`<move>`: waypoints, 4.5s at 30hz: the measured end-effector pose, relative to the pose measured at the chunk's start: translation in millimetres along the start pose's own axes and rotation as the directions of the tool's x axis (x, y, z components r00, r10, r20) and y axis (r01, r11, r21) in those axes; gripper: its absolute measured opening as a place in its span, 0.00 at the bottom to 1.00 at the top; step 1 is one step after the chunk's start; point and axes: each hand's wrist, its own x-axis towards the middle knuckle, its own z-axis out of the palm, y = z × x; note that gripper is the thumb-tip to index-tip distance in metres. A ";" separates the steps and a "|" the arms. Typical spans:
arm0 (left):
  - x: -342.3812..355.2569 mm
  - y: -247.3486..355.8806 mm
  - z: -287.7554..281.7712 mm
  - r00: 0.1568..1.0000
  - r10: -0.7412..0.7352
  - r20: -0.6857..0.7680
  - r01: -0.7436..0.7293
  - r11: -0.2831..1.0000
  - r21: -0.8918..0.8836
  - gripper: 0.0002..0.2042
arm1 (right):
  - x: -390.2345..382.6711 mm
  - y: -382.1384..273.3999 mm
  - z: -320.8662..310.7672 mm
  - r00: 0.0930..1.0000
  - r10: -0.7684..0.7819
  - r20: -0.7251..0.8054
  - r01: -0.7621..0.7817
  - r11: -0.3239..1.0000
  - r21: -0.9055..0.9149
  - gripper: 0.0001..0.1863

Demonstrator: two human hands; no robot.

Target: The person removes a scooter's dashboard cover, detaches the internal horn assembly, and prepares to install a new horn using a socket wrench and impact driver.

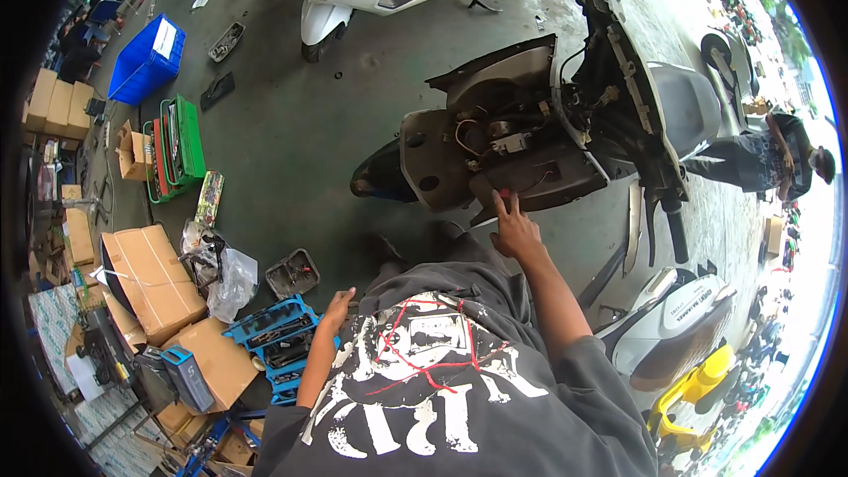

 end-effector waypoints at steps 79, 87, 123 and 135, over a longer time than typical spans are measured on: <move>33.5 -53.7 -241.8 1.000 -0.020 -0.021 -0.021 -0.016 -1.000 0.44 | 328.2 -403.0 20.5 0.725 -0.147 0.673 0.134 0.988 0.071 0.13; 60.6 -73.8 -470.9 0.958 -0.276 -0.076 -0.091 -0.040 -0.995 0.37 | 302.0 -734.8 -69.6 0.796 -0.443 0.412 0.300 0.880 0.368 0.15; 523.2 -229.8 -585.2 0.517 -0.800 -0.303 0.168 0.442 -0.881 0.26 | 291.3 -941.2 129.6 0.641 -0.145 0.754 0.627 0.665 -0.405 0.16; 533.7 -229.0 -585.8 0.508 -0.839 -0.197 0.219 0.347 -0.912 0.35 | 291.6 -922.4 131.8 0.613 -0.168 0.772 0.638 0.682 -0.357 0.16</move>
